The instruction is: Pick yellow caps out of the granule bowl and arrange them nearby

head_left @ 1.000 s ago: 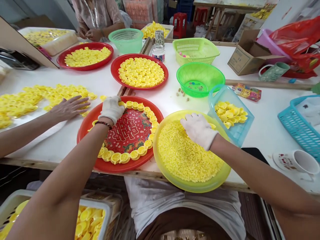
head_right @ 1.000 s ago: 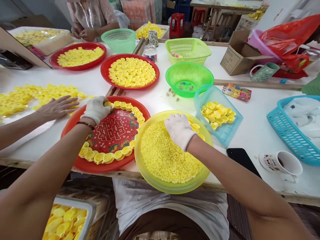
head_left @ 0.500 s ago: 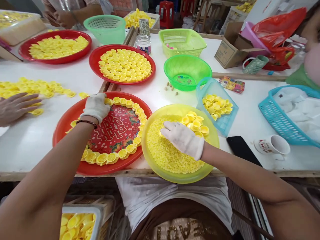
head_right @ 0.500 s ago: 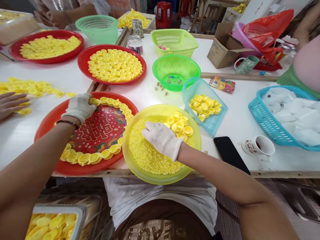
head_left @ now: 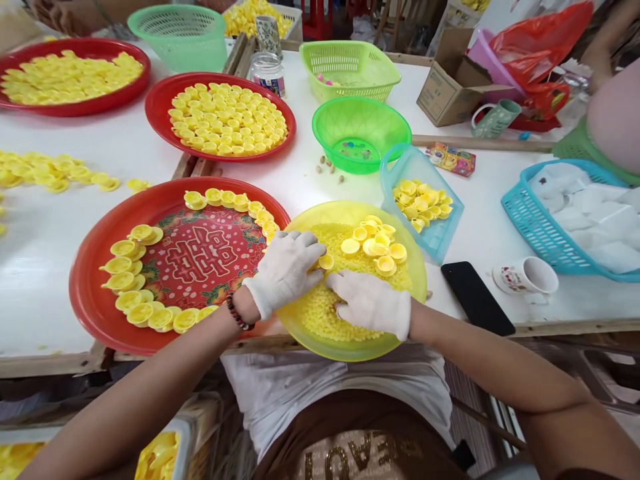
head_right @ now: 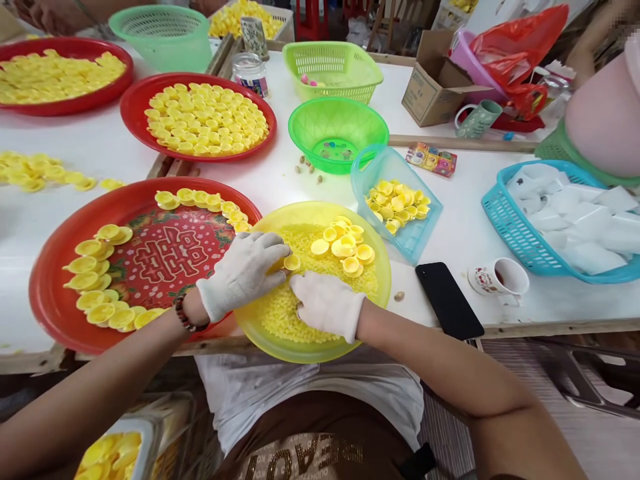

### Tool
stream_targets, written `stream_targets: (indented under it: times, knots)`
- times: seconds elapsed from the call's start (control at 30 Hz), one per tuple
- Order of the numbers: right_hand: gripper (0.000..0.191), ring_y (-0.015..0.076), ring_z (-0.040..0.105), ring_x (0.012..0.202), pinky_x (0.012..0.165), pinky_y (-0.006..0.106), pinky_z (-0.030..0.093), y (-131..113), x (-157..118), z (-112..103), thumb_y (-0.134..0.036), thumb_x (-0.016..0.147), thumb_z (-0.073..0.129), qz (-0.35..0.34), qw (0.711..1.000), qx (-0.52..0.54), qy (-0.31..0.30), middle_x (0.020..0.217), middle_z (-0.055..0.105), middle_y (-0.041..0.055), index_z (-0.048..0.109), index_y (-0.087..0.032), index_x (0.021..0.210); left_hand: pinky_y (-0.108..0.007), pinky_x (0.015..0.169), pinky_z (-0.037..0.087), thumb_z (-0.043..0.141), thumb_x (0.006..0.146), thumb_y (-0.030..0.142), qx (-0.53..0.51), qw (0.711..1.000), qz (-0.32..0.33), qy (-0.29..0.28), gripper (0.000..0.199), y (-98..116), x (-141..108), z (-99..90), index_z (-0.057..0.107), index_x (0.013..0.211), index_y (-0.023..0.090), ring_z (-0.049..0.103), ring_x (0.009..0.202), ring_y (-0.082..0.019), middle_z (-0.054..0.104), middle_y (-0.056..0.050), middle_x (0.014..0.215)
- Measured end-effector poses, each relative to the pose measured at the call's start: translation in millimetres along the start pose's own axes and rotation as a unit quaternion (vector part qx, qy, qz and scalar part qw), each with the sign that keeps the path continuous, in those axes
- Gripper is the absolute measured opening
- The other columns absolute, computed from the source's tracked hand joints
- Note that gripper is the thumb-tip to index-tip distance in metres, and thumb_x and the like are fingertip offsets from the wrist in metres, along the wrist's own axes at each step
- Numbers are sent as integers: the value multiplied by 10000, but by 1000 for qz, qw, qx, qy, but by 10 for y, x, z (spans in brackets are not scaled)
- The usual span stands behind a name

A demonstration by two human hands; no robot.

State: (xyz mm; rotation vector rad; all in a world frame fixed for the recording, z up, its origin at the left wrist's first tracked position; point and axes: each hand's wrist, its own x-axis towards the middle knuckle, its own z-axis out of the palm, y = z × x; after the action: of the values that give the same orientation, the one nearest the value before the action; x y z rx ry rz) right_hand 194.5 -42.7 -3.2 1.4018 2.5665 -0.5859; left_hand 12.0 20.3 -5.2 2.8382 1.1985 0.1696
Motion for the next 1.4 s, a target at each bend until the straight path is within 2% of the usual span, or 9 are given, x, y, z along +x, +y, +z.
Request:
stream_targets:
  times: [0.17,0.33,0.5,0.67,0.8,0.93,1.03,1.23,1.4]
  knots:
    - [109,168,583,852,819,306,455,201,-47,-137,-116,907,506,-32,992,92,75,913,661,53,604,-152,938,-419,780,405,642,836,326,-8,1000,5,10,195,-4,-14,73,679,991,212,621,932,-275,685,-59,1016]
    - [169,175,568,952,858,312,457,126,62,-293,-86,934,505,-46,981,73,176,1031,639,57,586,-165,1060,-405,774,394,638,844,344,-24,1000,6,16,179,21,-43,65,676,946,202,611,913,-269,686,-65,965]
    - [217,185,588,953,834,315,469,173,-18,-270,-60,953,461,0,987,0,162,1065,646,70,583,-163,1100,-407,780,395,636,850,348,-15,1000,5,9,188,36,-53,57,674,972,210,611,910,-265,683,-61,979]
    - [68,221,621,862,788,350,469,171,-240,-162,-181,938,577,16,995,-81,48,952,667,75,631,-163,975,-431,803,424,640,867,400,-17,1000,2,11,300,50,-54,44,662,1097,208,619,950,-286,683,-73,1080]
    - [146,238,633,858,750,361,454,101,-236,-117,-262,968,550,-17,996,-88,-4,967,681,89,658,-167,948,-416,842,468,607,909,381,-87,996,11,33,243,44,-84,59,663,1070,208,633,972,-263,679,-69,1104]
    - [159,200,611,840,729,332,425,125,-192,-234,-259,994,512,-6,990,-81,111,967,674,57,623,-192,1086,-384,924,505,604,904,351,-200,977,5,78,260,35,-161,65,635,1098,182,637,1051,-237,656,-86,1169]
    - [226,188,582,823,714,329,400,169,-134,-294,-169,998,455,-76,974,-125,176,977,655,40,584,-222,1176,-357,892,524,609,859,278,-238,969,-6,73,201,60,-190,28,639,1033,181,654,987,-215,680,-67,1085]
    - [203,173,567,752,695,330,395,261,-92,-208,-90,968,427,-201,957,-140,156,893,649,20,586,-210,1006,-285,713,532,562,873,276,-266,964,-6,21,214,209,-209,-100,656,1049,201,649,882,-186,692,-51,960]
    - [153,164,551,676,621,324,360,377,-228,-168,-131,967,466,-155,973,-133,108,823,645,13,593,-216,981,-306,773,535,586,890,315,-226,969,-53,79,202,-59,-365,-208,664,1032,195,645,845,-171,697,-52,989]
